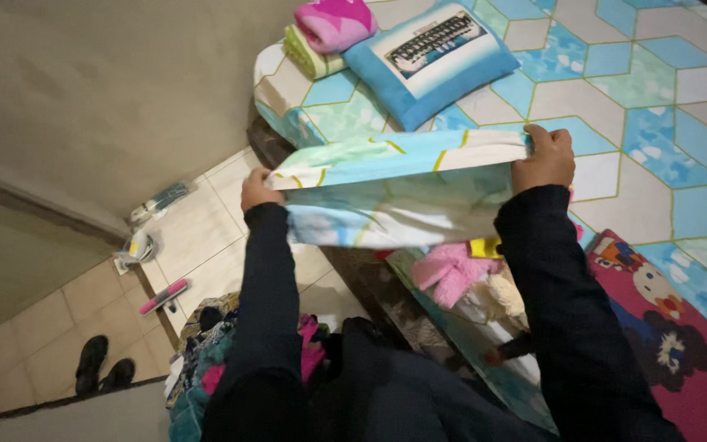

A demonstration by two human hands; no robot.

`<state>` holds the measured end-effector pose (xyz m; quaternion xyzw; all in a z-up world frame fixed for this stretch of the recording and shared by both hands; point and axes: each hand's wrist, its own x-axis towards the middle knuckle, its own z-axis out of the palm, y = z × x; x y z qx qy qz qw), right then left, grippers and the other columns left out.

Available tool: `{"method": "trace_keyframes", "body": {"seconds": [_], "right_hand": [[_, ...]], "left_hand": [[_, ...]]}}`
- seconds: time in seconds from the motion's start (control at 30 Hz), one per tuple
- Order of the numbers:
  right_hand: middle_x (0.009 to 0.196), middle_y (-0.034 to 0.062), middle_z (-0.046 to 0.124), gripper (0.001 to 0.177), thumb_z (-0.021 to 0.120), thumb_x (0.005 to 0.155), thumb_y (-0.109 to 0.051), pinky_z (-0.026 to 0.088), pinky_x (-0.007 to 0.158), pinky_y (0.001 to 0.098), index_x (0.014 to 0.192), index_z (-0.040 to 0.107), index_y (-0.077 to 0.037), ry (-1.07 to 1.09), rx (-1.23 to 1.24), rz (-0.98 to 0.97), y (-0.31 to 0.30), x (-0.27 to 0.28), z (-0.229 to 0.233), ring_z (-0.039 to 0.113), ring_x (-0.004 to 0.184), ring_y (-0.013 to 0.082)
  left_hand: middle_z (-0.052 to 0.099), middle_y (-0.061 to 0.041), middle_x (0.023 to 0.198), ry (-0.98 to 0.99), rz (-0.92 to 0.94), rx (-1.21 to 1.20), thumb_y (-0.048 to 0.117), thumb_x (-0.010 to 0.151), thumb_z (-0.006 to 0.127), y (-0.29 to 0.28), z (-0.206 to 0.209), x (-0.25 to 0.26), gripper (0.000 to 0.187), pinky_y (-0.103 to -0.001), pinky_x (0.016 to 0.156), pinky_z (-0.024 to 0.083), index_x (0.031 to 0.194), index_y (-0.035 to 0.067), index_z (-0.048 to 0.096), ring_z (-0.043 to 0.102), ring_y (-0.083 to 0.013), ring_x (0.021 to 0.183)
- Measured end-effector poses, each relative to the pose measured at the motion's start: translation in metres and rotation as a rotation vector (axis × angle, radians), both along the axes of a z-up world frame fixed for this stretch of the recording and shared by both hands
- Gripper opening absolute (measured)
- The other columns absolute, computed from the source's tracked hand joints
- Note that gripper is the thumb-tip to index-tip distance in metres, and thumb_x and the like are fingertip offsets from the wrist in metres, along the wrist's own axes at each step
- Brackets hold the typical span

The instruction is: The person organizes plush toys on a bed, smooths a pillow case, and folds a small piece of cloth.

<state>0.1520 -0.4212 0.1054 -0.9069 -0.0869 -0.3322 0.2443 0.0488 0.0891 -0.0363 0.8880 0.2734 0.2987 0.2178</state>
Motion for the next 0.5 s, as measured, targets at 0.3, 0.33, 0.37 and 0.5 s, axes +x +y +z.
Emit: {"method": "trace_keyframes", "body": {"seconds": [0.3,0.33,0.37,0.5], "right_hand": [[0.106,0.02,0.075,0.035,0.077,0.088,-0.03,0.054,0.088,0.0434,0.116,0.076,-0.01,0.757,-0.009,0.096,-0.127,0.076,-0.066,0.072,0.099,0.035],[0.106,0.0196,0.076,0.034,0.074,0.09,-0.028,0.055,0.088,0.0417,0.117,0.075,-0.007,0.766,0.041,0.199,-0.137,0.084,-0.076,0.074,0.099,0.0325],[0.107,0.0187,0.077,0.033,0.072,0.091,-0.025,0.055,0.088,0.0404,0.118,0.075,-0.007,0.758,0.116,0.202,-0.142,0.087,-0.085,0.073,0.099,0.0308],[0.111,0.0183,0.075,0.032,0.065,0.098,-0.019,0.052,0.087,0.0368,0.124,0.074,-0.004,0.63,0.147,0.226,-0.145,0.094,-0.093,0.069,0.102,0.0265]], "left_hand": [[0.077,-0.017,0.101,0.61,-0.636,-0.3,0.04,0.078,0.076,0.031,0.002,0.043,0.043,-0.037,0.083,0.055,0.11,0.01,0.077,0.074,-0.0296,0.094],[0.078,-0.017,0.101,0.61,-0.615,-0.263,0.039,0.08,0.073,0.027,0.016,0.042,0.041,-0.037,0.083,0.055,0.111,0.013,0.079,0.074,-0.0287,0.093],[0.078,-0.017,0.1,0.611,-0.596,-0.224,0.038,0.081,0.07,0.02,0.027,0.043,0.04,-0.037,0.083,0.055,0.112,0.015,0.081,0.075,-0.0279,0.093],[0.076,-0.014,0.11,0.316,-0.567,-0.511,0.027,0.089,0.067,0.003,0.034,0.072,0.039,-0.034,0.089,0.051,0.121,0.007,0.076,0.069,-0.023,0.1]]}}
